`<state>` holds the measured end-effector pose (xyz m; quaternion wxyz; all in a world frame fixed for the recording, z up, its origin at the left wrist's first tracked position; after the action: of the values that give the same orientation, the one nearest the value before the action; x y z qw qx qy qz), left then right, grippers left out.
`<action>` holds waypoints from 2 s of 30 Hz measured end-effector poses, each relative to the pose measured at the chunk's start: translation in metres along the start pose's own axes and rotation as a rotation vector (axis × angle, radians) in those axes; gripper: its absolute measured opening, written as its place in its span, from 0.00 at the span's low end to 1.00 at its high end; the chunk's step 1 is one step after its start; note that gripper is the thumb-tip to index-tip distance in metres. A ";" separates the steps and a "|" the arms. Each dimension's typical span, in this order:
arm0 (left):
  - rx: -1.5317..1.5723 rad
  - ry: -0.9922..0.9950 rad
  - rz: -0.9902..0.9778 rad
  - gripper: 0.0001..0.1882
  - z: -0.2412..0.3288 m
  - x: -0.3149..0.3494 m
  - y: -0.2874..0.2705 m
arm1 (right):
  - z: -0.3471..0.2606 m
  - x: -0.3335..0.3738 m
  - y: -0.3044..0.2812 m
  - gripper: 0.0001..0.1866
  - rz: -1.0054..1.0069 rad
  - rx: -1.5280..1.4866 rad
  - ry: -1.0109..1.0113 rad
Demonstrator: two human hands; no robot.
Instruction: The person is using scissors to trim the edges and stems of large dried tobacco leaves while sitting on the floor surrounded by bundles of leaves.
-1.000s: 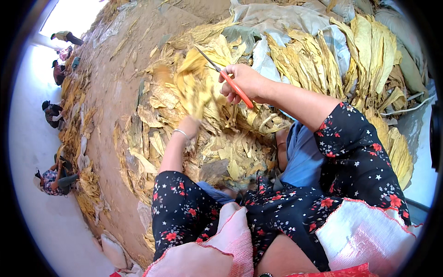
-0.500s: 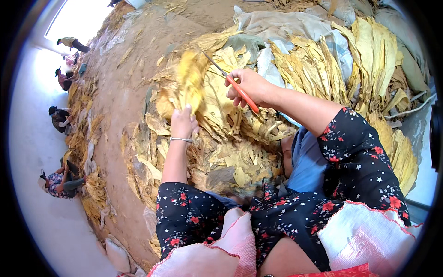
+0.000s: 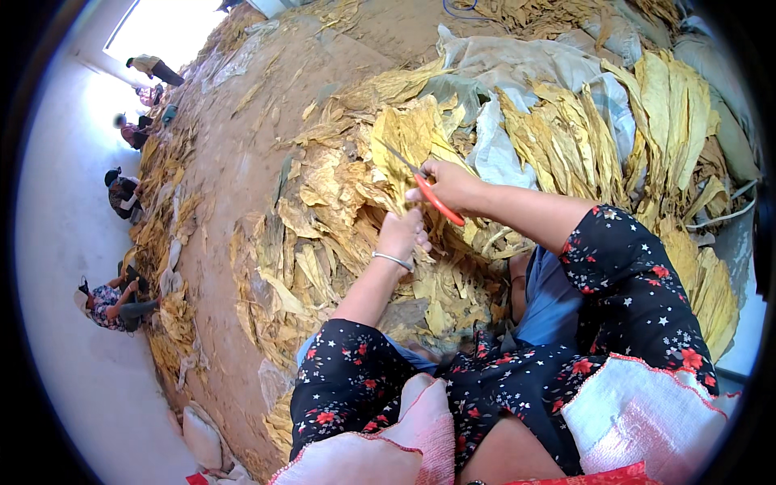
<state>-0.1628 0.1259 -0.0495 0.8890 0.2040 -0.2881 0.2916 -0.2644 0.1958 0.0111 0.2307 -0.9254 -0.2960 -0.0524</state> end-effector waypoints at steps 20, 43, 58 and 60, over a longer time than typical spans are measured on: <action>0.520 0.017 -0.259 0.33 0.031 -0.004 -0.001 | -0.015 0.021 0.022 0.23 -0.112 -0.491 -0.074; 0.240 0.644 0.330 0.17 0.093 0.001 -0.095 | -0.053 0.026 -0.011 0.32 0.162 -0.199 -0.348; 0.019 0.489 0.269 0.21 0.058 0.013 -0.051 | -0.056 -0.031 -0.020 0.29 0.244 -0.503 -0.195; 0.034 0.452 0.245 0.20 0.055 0.010 -0.053 | -0.048 -0.039 -0.013 0.25 0.179 -0.660 -0.114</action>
<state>-0.1443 0.0614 -0.0127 0.8852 0.1123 -0.0999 0.4402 -0.3019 0.1627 0.0495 -0.0942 -0.9739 -0.1932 -0.0730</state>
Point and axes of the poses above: each hand's wrist, its own x-axis away from the middle knuckle, its own y-axis out of the palm, z = x × y, the point moved 8 cm from there along -x, towards the middle knuckle, and after that the axes turned 15 degrees about z, right-handed, at the moved point
